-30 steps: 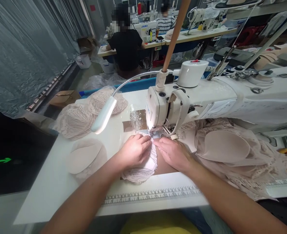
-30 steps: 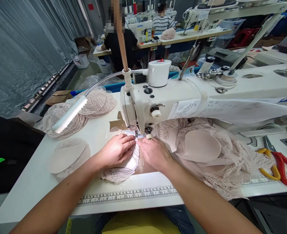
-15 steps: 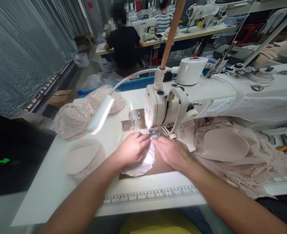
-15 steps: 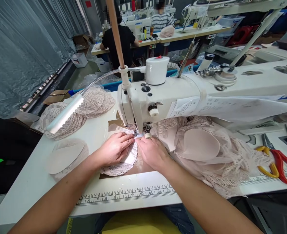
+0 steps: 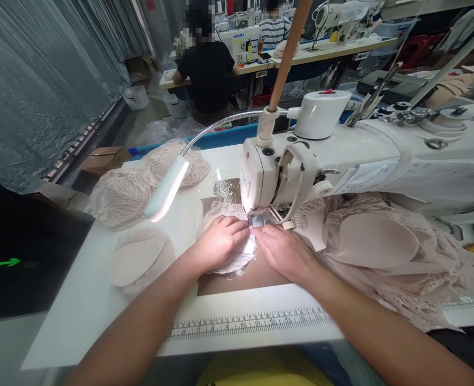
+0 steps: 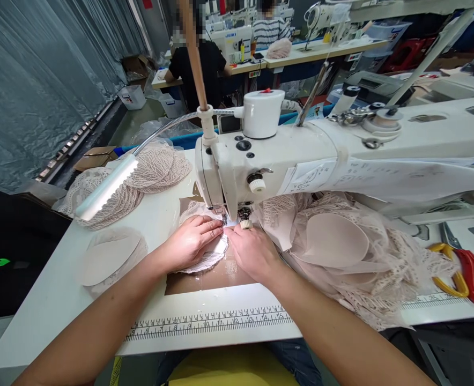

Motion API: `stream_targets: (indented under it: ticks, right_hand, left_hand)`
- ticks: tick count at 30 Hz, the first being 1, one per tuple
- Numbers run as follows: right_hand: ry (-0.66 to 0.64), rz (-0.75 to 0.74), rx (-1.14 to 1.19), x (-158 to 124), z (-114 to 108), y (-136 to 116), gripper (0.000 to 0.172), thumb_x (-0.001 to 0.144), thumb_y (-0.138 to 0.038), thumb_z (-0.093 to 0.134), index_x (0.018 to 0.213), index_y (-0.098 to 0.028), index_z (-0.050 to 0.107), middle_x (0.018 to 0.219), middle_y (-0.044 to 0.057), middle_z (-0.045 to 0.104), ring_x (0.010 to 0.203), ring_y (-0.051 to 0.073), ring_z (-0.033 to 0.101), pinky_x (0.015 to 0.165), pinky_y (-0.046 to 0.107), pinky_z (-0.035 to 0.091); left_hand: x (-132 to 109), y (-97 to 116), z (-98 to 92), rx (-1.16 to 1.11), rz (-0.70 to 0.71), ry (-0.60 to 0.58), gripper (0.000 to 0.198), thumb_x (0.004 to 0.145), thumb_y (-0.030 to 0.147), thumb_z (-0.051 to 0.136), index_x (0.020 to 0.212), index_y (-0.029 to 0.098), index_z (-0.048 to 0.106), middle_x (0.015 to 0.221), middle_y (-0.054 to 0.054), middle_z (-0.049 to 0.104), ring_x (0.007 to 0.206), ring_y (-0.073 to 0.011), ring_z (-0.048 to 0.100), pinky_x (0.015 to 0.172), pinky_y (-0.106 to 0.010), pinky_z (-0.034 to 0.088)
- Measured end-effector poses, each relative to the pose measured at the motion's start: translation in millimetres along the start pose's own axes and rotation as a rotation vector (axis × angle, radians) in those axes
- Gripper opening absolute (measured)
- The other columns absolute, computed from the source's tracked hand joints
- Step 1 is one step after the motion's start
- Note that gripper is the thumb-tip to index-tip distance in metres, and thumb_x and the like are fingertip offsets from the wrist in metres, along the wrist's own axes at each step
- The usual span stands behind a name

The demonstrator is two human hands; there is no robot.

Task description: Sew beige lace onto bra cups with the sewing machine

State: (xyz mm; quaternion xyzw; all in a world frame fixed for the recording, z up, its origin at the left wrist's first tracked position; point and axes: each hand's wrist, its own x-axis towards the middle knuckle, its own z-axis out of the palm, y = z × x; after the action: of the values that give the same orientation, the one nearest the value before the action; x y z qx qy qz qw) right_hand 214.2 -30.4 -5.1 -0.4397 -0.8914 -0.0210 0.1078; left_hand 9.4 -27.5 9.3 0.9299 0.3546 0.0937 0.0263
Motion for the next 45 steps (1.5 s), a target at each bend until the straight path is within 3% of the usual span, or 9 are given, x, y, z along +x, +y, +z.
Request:
stream_targets:
  ticks: [15, 25, 32, 40, 45]
  right_hand:
    - [-0.044, 0.008, 0.206, -3, 1, 8, 0.036, 0.091, -0.017, 0.04, 0.115, -0.021, 0.066, 0.087, 0.004, 0.067, 0.076, 0.016, 0.061, 0.066, 0.025, 0.042]
    - [-0.047, 0.042, 0.142, 1, -4, 2, 0.036, 0.092, -0.018, 0.039, 0.117, -0.021, 0.065, 0.089, 0.005, 0.069, 0.076, 0.017, 0.062, 0.065, 0.028, 0.042]
    - [-0.015, 0.086, 0.175, -1, -1, 2, 0.033, 0.09, -0.017, 0.041, 0.114, -0.02, 0.065, 0.091, 0.004, 0.069, 0.077, 0.018, 0.062, 0.068, 0.028, 0.042]
    - [-0.009, -0.072, 0.141, -4, -4, 3, 0.035, 0.089, -0.014, 0.042, 0.112, -0.021, 0.067, 0.082, 0.004, 0.064, 0.072, 0.016, 0.057, 0.065, 0.028, 0.039]
    - [-0.037, -0.067, 0.156, -4, -5, 2, 0.034, 0.088, -0.013, 0.043, 0.111, -0.02, 0.067, 0.083, 0.004, 0.064, 0.074, 0.017, 0.056, 0.066, 0.028, 0.039]
  left_hand:
    - [2, -10, 1.6, -0.079, 0.021, 0.058, 0.034, 0.095, 0.024, 0.042, 0.123, 0.016, 0.058, 0.126, -0.012, 0.061, 0.108, -0.0242, 0.054, 0.088, -0.041, 0.046]
    - [2, -11, -1.5, -0.045, -0.056, 0.04, 0.041, 0.094, 0.034, 0.041, 0.126, 0.014, 0.056, 0.129, -0.012, 0.058, 0.113, -0.0287, 0.05, 0.095, -0.045, 0.042]
    - [-2, -10, -3.8, -0.044, 0.008, 0.03, 0.04, 0.092, 0.041, 0.045, 0.121, 0.018, 0.059, 0.129, -0.014, 0.055, 0.11, -0.0284, 0.051, 0.092, -0.044, 0.041]
    - [-3, -7, -5.5, -0.091, 0.073, 0.001, 0.036, 0.096, 0.033, 0.04, 0.12, 0.016, 0.059, 0.128, -0.011, 0.059, 0.108, -0.024, 0.052, 0.092, -0.04, 0.04]
    - [-3, -8, -4.5, -0.116, 0.088, 0.005, 0.035, 0.097, 0.03, 0.038, 0.121, 0.016, 0.058, 0.127, -0.011, 0.06, 0.109, -0.0237, 0.052, 0.092, -0.04, 0.041]
